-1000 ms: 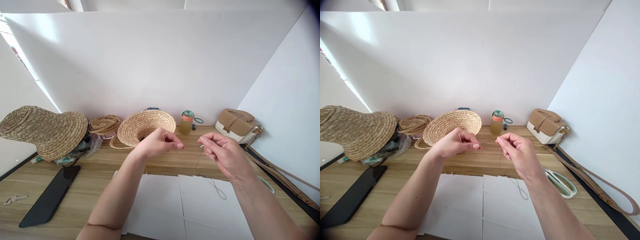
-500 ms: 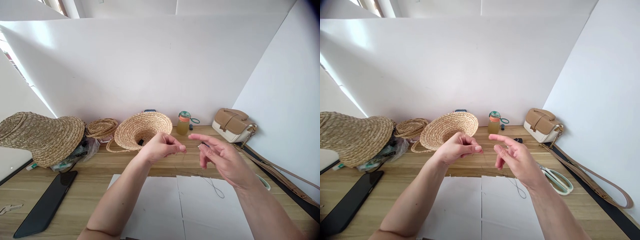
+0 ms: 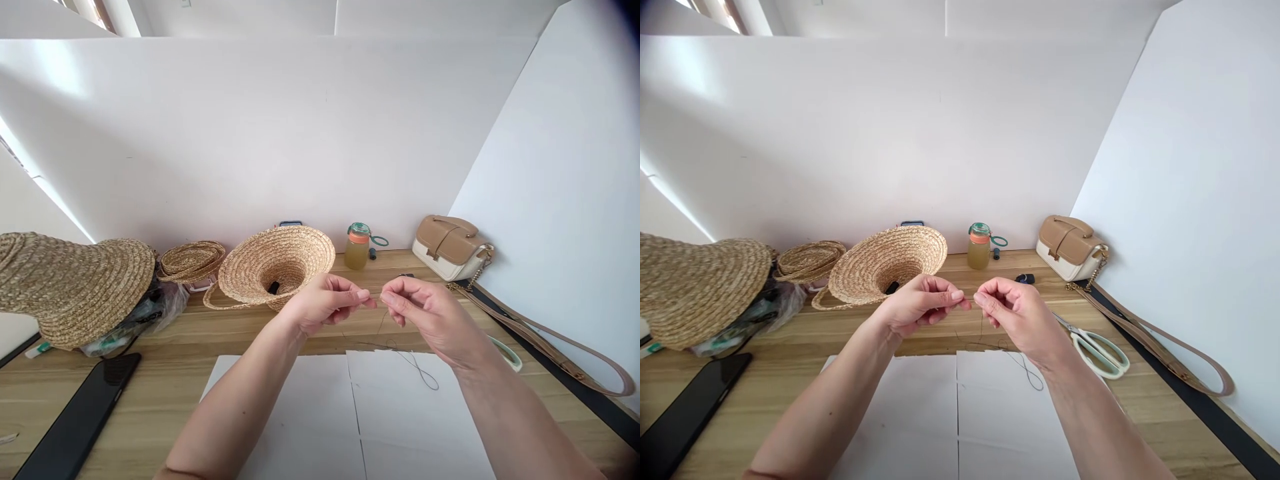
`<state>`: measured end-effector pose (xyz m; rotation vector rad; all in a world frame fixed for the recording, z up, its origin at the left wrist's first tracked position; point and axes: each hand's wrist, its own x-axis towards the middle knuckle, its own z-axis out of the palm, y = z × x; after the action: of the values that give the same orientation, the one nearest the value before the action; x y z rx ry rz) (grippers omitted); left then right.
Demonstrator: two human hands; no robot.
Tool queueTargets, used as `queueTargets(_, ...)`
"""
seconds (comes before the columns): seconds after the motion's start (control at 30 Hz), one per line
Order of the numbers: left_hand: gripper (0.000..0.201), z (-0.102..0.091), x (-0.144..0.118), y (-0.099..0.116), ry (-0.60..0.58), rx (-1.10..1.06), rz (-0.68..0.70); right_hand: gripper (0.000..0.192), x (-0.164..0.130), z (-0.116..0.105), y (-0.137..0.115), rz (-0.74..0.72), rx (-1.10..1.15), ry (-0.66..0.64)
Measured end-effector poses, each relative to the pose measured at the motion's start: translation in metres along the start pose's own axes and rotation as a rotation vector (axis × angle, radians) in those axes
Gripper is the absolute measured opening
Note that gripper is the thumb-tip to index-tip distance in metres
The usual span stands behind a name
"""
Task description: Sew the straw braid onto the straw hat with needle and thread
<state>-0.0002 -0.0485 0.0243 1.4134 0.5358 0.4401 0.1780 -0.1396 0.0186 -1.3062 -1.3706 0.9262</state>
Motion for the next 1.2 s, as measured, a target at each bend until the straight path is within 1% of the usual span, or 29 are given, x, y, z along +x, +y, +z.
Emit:
queueTargets(0.13,0.031,0.0001,0.0015,-0.001,-0.013,-0.053,-0.004,0.027,0.0001,-0.0012,0.0001,-0.001,0.004,0.013)
queueTargets(0.43,0.029,-0.0012,0.0035,-0.0048,-0.032,-0.079,-0.02,0.026,0.0003,-0.0029,0.0069,-0.016,-0.005,0.052)
queueTargets(0.67,0.031,-0.0003,0.0037,-0.005,-0.022,-0.083,-0.034,0.024,-0.0012,-0.0025,0.0074,-0.024,-0.021,0.072)
queueTargets(0.9,0.028,0.0008,0.0052,-0.0063,-0.002,-0.115,-0.055,0.025,-0.002,-0.0025,0.0052,-0.028,-0.035,0.085)
queueTargets(1.07,0.02,0.0034,0.0055,-0.0049,0.029,-0.13,-0.079,0.025,-0.0032,-0.0019,0.005,-0.022,-0.049,0.081)
queueTargets(1.2,0.014,0.0041,0.0061,-0.0057,0.027,-0.147,-0.076,0.025,-0.004,-0.0023,0.0045,-0.024,-0.049,0.081)
